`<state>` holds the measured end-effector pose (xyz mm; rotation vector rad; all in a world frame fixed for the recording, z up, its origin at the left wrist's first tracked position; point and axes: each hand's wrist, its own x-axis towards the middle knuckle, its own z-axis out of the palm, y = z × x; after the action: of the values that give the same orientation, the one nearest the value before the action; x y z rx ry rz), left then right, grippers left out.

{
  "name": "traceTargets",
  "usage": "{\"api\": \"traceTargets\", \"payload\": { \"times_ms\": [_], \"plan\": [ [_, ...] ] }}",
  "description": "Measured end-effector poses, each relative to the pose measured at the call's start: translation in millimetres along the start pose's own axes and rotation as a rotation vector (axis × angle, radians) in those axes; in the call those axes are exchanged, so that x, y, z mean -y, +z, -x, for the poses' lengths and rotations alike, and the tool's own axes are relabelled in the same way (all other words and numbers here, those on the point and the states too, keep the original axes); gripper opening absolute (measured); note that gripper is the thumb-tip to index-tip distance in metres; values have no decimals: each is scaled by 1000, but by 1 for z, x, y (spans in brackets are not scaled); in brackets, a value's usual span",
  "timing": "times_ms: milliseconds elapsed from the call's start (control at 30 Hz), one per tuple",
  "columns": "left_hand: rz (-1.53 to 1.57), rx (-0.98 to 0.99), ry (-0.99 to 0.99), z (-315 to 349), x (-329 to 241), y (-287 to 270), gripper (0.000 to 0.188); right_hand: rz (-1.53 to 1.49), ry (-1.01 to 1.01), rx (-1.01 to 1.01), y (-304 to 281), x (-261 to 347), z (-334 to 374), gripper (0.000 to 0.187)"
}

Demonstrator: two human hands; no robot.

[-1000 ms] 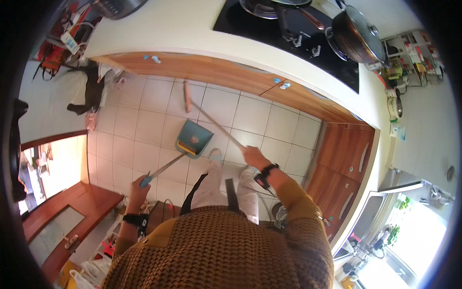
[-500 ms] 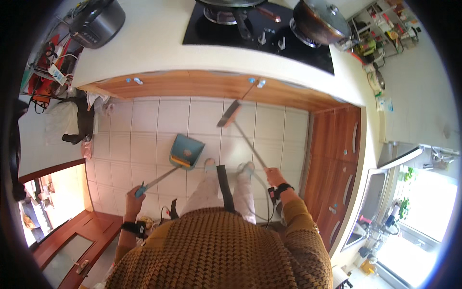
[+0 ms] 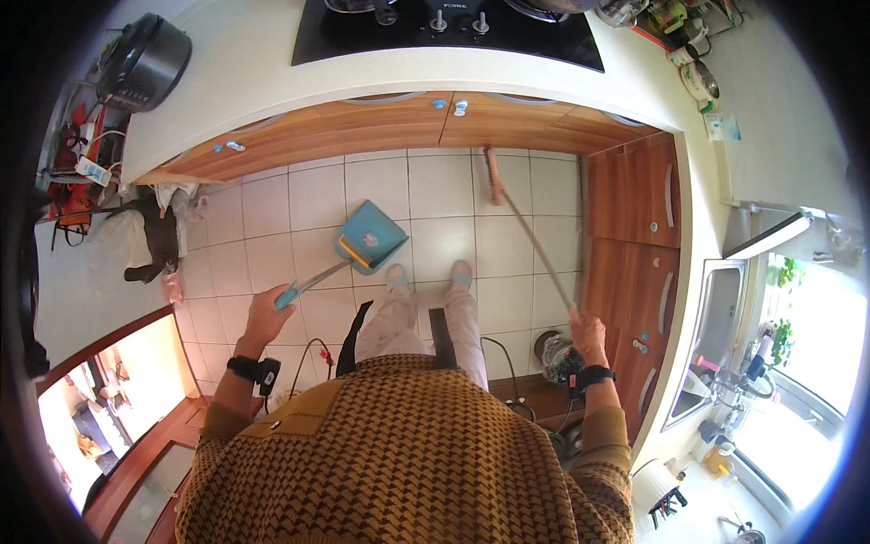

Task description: The person sweeps the floor with a broom and dustpan, moving from the living room to the kitchen and back. They gather debris into the dustpan and continue sweeping different areas of the room.

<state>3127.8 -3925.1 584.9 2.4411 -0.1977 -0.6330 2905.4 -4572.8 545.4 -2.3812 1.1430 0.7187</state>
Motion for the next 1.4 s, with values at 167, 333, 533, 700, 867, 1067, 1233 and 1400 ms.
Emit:
{"api": "traceTargets", "payload": {
  "times_ms": [167,333,533,700,867,1067,1233,1400],
  "plan": [
    [-18,89,65,-43,-31,17,36,193,-5,-183,-1,-15,-61,29],
    [-21,69,54,-75,-61,39,36,165,-97,-143,21,-22,-145,20],
    [-18,90,83,-104,-96,63,35,215,-298,-1,83,-5,-145,26],
    [-67,75,134,-132,-121,73,33,227,-425,286,107,3,-80,32],
    [-161,107,155,-142,-132,68,31,-73,-454,370,43,-3,-53,38],
    [-46,76,27,-108,-139,65,28,-34,-426,152,-37,-65,-66,38],
    [-35,53,-105,-53,-136,59,28,174,-218,58,-45,-65,-146,29],
    [24,-51,-262,16,-122,68,26,278,-201,108,-29,-36,-222,24]
  ]
}}
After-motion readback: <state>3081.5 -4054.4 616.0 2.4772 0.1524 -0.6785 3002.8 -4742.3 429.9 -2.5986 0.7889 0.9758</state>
